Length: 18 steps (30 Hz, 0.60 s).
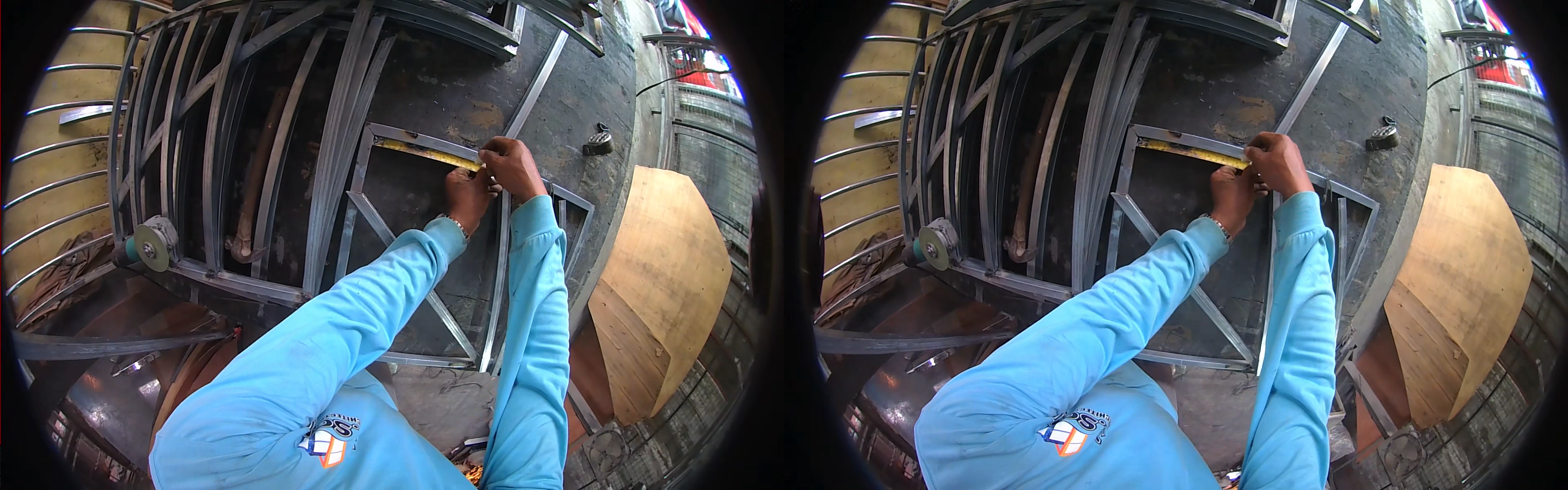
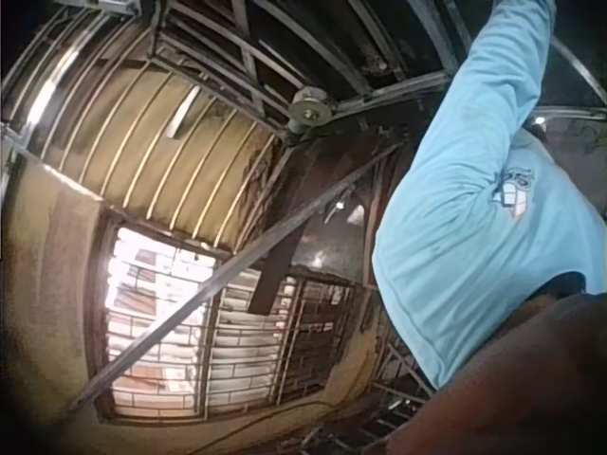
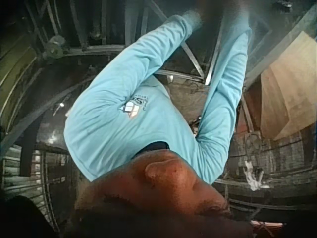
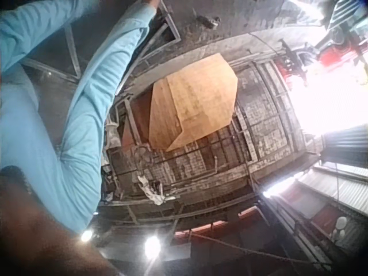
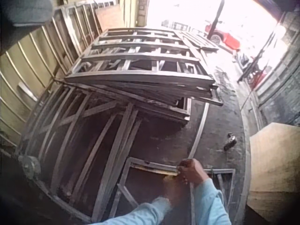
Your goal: Grinding, measuring, and welding metal pieces to fabricate a structural frame.
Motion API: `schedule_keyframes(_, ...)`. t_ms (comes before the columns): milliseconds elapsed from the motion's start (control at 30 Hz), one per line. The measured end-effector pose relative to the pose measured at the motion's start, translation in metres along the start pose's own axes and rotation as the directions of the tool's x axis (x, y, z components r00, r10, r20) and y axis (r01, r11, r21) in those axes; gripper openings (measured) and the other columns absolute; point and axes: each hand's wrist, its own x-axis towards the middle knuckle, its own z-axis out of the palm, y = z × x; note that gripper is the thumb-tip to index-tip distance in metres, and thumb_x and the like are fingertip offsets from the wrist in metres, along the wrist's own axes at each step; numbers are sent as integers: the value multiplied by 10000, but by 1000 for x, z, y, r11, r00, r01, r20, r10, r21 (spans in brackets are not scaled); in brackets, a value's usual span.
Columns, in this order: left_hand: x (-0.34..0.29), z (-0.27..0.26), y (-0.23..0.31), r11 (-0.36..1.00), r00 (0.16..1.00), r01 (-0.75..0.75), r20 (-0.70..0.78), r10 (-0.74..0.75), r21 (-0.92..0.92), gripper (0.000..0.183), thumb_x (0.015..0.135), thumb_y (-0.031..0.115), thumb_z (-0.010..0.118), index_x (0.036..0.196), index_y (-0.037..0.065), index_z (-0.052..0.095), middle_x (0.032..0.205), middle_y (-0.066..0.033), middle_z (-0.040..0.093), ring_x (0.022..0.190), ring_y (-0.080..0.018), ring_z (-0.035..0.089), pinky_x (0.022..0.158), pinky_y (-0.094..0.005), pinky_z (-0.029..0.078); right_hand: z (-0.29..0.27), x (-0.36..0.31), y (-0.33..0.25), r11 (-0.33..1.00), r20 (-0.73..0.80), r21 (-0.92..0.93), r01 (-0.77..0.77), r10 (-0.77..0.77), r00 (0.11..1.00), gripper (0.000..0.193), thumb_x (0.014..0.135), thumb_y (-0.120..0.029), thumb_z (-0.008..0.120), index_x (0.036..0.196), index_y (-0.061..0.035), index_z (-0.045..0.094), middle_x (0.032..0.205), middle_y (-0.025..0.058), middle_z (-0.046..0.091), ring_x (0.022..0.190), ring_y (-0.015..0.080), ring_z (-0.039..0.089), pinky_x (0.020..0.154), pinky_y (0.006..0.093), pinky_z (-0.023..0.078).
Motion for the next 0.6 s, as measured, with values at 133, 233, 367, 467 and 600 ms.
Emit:
schedule_keyframes(133,3,-3,-1,998,999,-28,16,29,-48,156,919,139,622,837,6,614,757,-71,668,625,-144,659,549,-256,530,2,8,-4,997,28,-76,0,2,1000,266,829,-161,621,983,43,696,873,192,697,789,277,686,761,373,533)
schedule_keyframes(233,1,-2,-1,999,1000,-17,9,18,-41,155,919,137,628,838,6,614,756,-75,670,619,-144,658,548,-256,529,3,9,-4,994,26,-107,7,-4,1000,262,822,-153,623,982,41,699,907,202,700,830,297,687,796,382,531)
schedule_keyframes(367,0,-1,1,1000,1000,-1,-26,1,-12,161,916,140,636,832,5,615,747,-72,667,617,-145,657,549,-259,529,4,6,-10,996,11,-91,-25,26,1000,256,810,-141,623,971,43,701,922,209,700,844,314,688,818,384,529)
schedule_keyframes(467,0,-3,0,999,1000,-18,-2,18,-34,166,916,143,638,830,2,615,745,-70,666,621,-143,656,550,-260,529,4,7,-10,992,12,-127,22,-21,1000,254,802,-137,623,967,38,703,915,212,698,838,321,688,823,383,528)
schedule_keyframes(600,-1,-2,0,999,999,-38,-8,38,-28,172,914,145,642,830,-3,615,743,-69,665,626,-138,655,548,-260,527,4,9,-8,988,24,-150,35,-32,999,256,795,-136,625,969,36,703,906,210,700,826,324,689,819,385,528)
